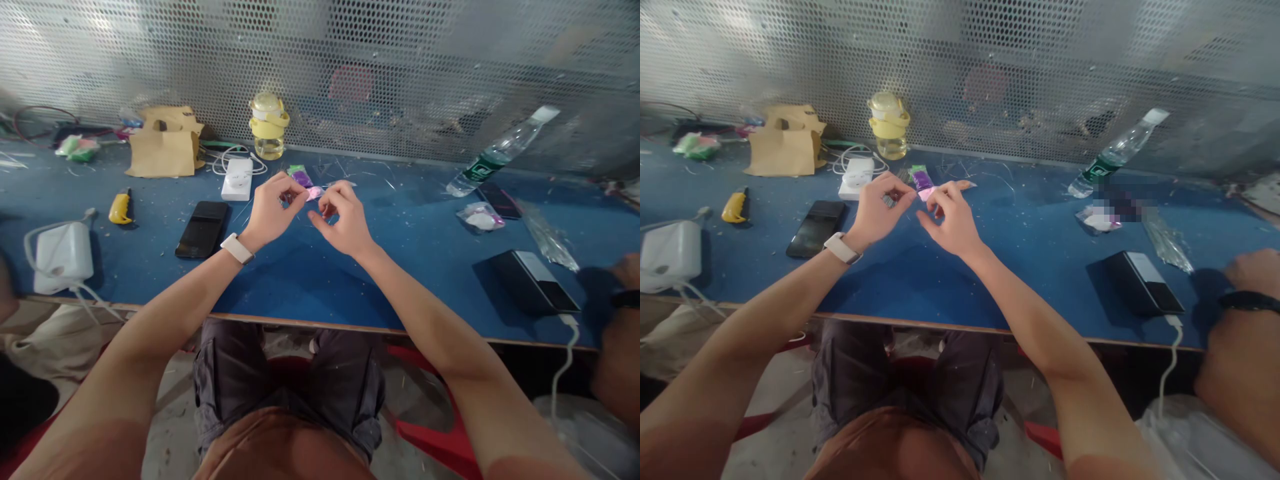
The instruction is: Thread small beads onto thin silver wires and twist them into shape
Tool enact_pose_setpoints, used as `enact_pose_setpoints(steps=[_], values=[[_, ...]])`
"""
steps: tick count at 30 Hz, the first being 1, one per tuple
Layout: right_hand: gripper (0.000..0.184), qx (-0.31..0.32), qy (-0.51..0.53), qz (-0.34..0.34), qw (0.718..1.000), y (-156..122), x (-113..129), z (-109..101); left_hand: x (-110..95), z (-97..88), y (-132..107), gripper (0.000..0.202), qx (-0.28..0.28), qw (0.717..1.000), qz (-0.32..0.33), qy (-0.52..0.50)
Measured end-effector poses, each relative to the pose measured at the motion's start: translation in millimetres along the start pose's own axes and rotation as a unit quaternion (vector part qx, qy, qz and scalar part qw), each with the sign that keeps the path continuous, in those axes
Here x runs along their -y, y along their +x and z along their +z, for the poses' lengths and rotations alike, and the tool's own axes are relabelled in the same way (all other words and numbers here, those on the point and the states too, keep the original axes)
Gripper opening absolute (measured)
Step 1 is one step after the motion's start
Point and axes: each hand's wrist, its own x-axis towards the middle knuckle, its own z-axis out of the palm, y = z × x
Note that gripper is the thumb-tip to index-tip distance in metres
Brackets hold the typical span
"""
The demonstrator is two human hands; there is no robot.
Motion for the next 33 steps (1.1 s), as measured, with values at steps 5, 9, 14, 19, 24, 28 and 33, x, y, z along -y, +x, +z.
enact_pose_setpoints(steps=[5, 9, 14, 19, 24, 28, 33], values=[[0.040, 0.011, 0.092, 0.039, 0.995, 2, 2, 1, 4, -1.3, 2, 0.012, -0.002, 0.999, -0.010, -0.034], [0.047, 0.001, 0.190, 0.082, 0.978, 3, 5, 2, 3, -3.1, 3, 0.020, -0.001, 0.997, -0.027, -0.076], [0.044, -0.025, 0.225, 0.090, 0.970, 5, 11, 2, -2, 4.3, -3, 0.025, 0.060, 0.990, -0.040, -0.123], [0.054, -0.064, 0.283, 0.108, 0.951, 8, 13, 3, -3, 10.0, -10, 0.022, 0.152, 0.987, 0.019, -0.052], [0.063, -0.091, 0.334, 0.160, 0.924, 12, 10, 1, 3, 9.4, -10, 0.033, 0.184, 0.980, 0.065, 0.045], [0.065, -0.101, 0.383, 0.233, 0.888, 15, 9, -2, 12, 9.1, -8, 0.031, 0.202, 0.973, 0.049, 0.106], [0.067, -0.101, 0.400, 0.260, 0.873, 20, 9, -12, 18, 8.3, -7, 0.034, 0.232, 0.962, 0.029, 0.143]])
